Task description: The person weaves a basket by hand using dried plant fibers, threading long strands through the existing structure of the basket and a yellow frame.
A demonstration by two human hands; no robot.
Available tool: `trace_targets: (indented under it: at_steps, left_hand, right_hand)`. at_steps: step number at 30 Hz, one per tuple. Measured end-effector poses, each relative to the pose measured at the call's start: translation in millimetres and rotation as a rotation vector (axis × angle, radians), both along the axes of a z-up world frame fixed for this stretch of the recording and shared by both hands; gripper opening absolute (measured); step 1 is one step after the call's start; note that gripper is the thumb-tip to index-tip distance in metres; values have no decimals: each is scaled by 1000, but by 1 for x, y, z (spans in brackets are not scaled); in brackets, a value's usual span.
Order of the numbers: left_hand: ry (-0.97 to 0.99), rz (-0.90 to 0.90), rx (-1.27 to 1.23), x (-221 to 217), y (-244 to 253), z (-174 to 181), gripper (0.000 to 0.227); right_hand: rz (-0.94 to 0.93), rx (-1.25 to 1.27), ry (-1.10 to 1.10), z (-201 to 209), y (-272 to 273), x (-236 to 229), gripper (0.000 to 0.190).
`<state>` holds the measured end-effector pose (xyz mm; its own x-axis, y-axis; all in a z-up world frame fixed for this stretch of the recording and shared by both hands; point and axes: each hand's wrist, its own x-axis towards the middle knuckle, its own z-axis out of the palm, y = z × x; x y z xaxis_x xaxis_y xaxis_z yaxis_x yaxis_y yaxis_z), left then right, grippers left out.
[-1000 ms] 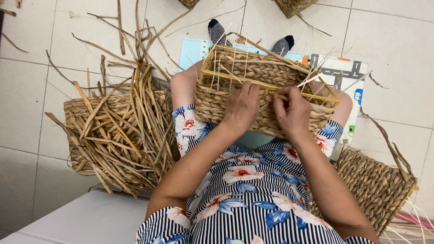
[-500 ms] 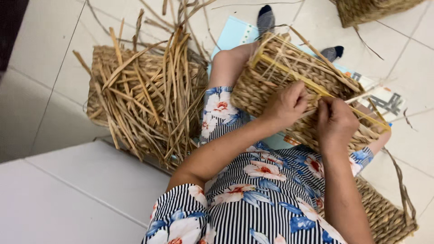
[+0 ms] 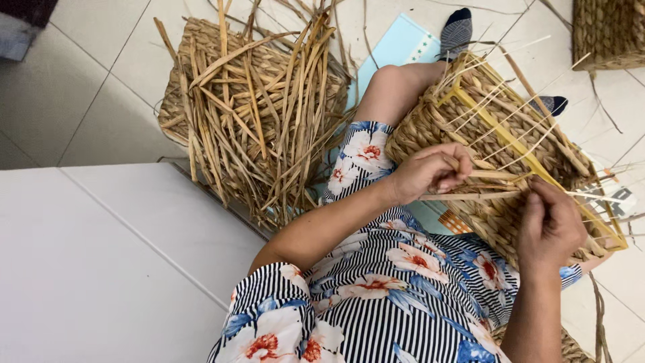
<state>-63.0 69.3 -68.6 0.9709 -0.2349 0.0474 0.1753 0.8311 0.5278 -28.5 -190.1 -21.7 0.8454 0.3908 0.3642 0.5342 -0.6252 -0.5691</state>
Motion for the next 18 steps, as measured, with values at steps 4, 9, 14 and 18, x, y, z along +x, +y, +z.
trace_targets:
  at_steps: [4, 9, 14, 18]
  left_hand:
    - [107, 120, 258, -6, 7, -15, 23]
    - [292, 810, 640, -20, 132, -37, 18]
    - [866, 1210, 729, -106, 286, -79, 14]
    - [1084, 1257, 1144, -194, 314, -127, 7]
  right_hand:
    - [-25, 332, 269, -13, -18, -4, 9]
    - [-45, 457, 328, -28, -39, -8, 7]
    - [-34, 618, 380, -36, -29, -7, 7]
    - [-3, 577, 398, -33, -18, -13, 7]
